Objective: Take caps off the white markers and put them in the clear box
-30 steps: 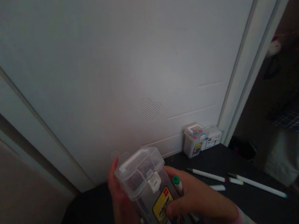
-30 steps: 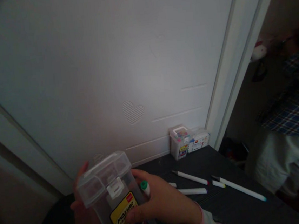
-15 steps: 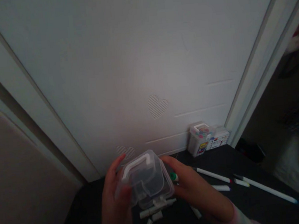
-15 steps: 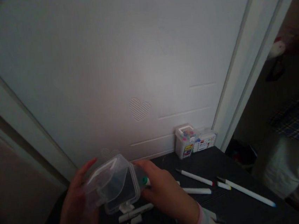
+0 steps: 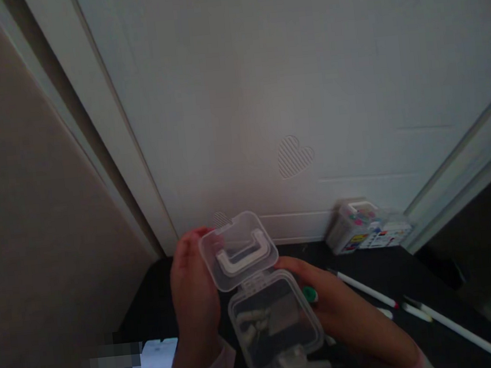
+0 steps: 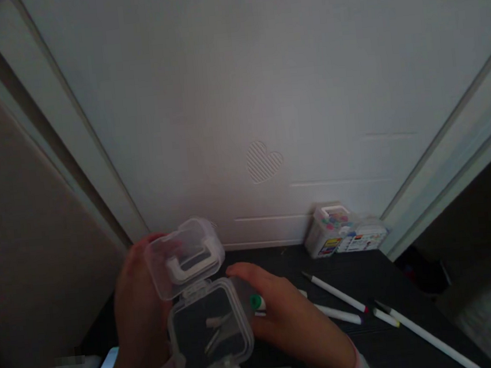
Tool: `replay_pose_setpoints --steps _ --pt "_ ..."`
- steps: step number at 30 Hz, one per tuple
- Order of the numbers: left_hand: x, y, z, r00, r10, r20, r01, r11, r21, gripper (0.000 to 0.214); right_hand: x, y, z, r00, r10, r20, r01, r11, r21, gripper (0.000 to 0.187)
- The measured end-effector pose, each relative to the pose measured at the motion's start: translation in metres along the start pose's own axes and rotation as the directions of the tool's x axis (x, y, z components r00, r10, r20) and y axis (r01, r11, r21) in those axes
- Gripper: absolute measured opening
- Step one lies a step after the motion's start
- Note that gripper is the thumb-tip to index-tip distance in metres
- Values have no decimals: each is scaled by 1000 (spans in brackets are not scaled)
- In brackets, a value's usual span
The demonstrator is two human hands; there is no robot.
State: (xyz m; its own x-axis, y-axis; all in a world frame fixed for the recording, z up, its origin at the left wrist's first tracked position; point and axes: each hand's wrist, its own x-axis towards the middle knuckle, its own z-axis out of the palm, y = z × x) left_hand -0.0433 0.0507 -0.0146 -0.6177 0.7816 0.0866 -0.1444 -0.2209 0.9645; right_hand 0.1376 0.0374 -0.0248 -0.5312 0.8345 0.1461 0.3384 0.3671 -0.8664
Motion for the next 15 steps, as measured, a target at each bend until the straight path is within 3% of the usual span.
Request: replay_pose_setpoints --steps 3,7,9,10,13,15 --pt "2 -4 0 980 -22 196 20 1000 13 27 2 -3 0 1000 -3 -14 3 999 54 51" --pt "2 -10 -3 903 124 412 -165 984 64 44 8 7 -1 993 -19 -114 23 999 40 51" --pt "0 -9 -6 814 246 526 -316 948 45 60 11 15 -2 988 -40 -147 42 999 11 51" --pt "-1 -9 -8 749 285 598 -389 920 50 66 12 19 -3 985 -51 -165 51 999 -5 51" --pt "-2 -6 -11 545 279 790 -602 786 138 75 16 29 -4 973 -71 -220 66 997 -29 51" --pt "-2 -7 -10 489 255 834 -699 686 200 80 17 35 -4 968 -72 -240 69 997 -23 53"
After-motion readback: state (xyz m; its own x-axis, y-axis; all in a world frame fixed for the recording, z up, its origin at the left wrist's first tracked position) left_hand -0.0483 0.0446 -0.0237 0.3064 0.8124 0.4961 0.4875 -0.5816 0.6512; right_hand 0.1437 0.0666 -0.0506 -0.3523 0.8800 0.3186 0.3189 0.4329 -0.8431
